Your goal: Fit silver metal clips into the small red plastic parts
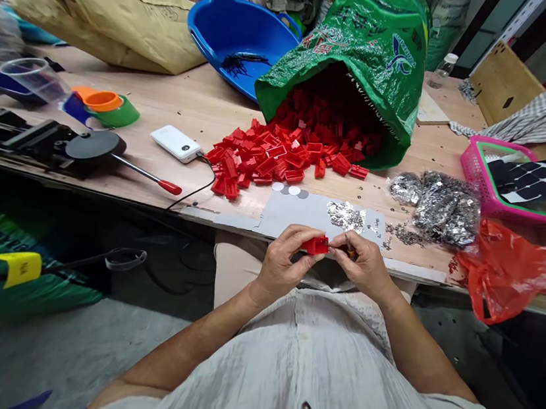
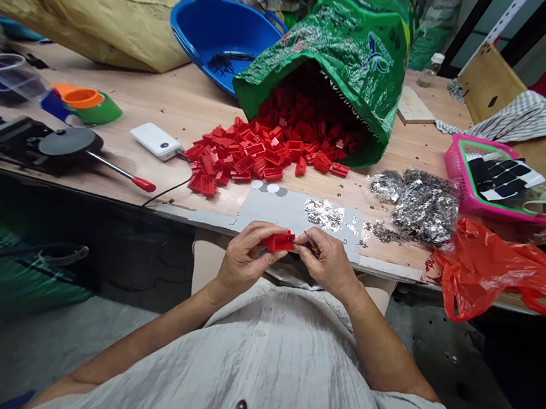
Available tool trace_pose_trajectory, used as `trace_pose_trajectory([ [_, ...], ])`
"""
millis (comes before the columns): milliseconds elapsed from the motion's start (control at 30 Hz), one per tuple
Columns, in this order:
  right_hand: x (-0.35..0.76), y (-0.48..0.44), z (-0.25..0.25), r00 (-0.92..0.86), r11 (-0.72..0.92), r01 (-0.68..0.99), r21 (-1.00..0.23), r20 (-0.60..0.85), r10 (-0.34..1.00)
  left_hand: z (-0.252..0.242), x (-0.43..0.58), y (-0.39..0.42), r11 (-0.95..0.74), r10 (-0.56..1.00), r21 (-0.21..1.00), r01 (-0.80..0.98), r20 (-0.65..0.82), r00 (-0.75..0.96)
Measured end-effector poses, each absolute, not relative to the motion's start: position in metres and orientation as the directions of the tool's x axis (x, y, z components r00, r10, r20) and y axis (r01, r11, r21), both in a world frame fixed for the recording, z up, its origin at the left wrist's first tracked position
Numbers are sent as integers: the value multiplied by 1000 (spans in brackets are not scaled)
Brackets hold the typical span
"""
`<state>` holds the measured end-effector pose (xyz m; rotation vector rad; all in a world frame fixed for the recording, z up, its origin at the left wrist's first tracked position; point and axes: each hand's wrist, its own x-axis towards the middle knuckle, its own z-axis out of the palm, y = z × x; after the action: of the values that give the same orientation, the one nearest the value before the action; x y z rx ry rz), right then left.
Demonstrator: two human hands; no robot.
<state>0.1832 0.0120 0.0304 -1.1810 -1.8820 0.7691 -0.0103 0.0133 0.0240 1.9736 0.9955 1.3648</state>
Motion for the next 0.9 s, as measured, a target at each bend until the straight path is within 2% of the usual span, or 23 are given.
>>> trace_pose_trajectory([
  [233, 183, 11, 35, -341, 478, 460, -748, 348, 873, 24, -9, 11, -631, 775, 711, 310, 597, 207],
  [533, 185, 11, 40, -395, 468, 459, -755, 299, 869, 20, -11, 10, -646, 763, 697, 311, 606, 226],
  [900, 185, 10, 39, -401, 483, 476, -735, 308, 863, 19, -12, 11, -640, 768, 711, 291, 590, 248],
])
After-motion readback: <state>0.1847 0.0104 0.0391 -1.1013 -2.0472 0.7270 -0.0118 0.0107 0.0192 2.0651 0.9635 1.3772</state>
